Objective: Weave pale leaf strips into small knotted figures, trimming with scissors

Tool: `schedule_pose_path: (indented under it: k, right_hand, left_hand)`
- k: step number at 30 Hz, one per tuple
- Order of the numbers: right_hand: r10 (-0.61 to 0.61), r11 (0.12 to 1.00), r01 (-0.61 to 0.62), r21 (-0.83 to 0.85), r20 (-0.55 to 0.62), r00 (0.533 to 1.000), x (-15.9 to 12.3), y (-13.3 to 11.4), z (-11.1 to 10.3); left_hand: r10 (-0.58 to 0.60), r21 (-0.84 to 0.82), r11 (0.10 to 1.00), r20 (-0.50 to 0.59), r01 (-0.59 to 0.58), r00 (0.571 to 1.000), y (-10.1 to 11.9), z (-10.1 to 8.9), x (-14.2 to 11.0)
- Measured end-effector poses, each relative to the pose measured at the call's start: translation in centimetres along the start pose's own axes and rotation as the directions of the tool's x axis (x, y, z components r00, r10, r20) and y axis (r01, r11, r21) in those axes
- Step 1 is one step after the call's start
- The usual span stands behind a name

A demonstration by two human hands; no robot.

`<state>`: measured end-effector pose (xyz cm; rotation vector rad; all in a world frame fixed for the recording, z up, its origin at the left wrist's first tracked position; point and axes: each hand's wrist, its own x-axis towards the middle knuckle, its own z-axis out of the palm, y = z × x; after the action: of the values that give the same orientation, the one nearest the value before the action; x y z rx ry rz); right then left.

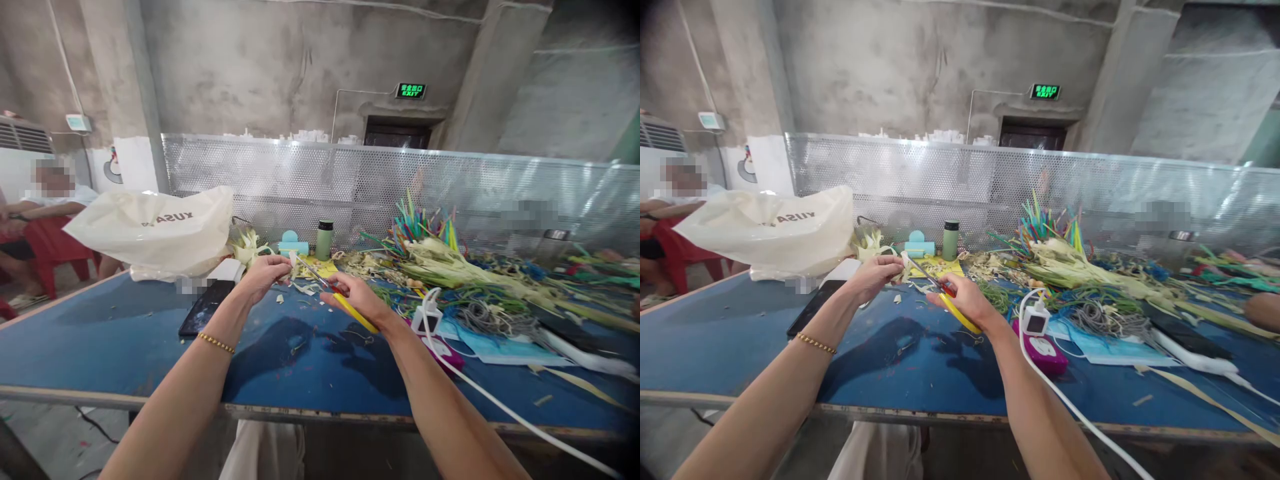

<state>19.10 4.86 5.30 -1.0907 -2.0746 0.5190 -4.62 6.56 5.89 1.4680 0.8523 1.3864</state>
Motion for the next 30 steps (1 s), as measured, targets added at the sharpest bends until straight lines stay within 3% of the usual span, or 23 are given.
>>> schedule_pose_path:
  k: [4,10,19,30]
  right_hand:
    - [0.007,0.998,-0.007,-0.056,0.010,1.000,0.0,0.1,0.1]
    - [0.009,1.000,-0.009,0.021,0.020,1.000,0.3,0.4,0.7]
    - [0.076,0.989,-0.089,0.121,0.112,0.991,0.2,0.5,1.1]
    - [0.103,0.986,-0.118,0.120,0.121,0.987,-0.1,-0.2,0.8]
  left_hand:
    - [-0.006,0.059,0.998,0.025,0.004,1.000,-0.3,0.0,0.1]
    - [0.002,0.123,0.992,0.104,-0.015,0.995,-0.8,0.0,0.0]
    - [0.006,0.148,0.989,0.118,-0.024,0.993,-0.8,-0.1,0.0]
    - [-0.006,0.149,0.989,0.108,-0.010,0.994,-0.4,0.1,-0.2]
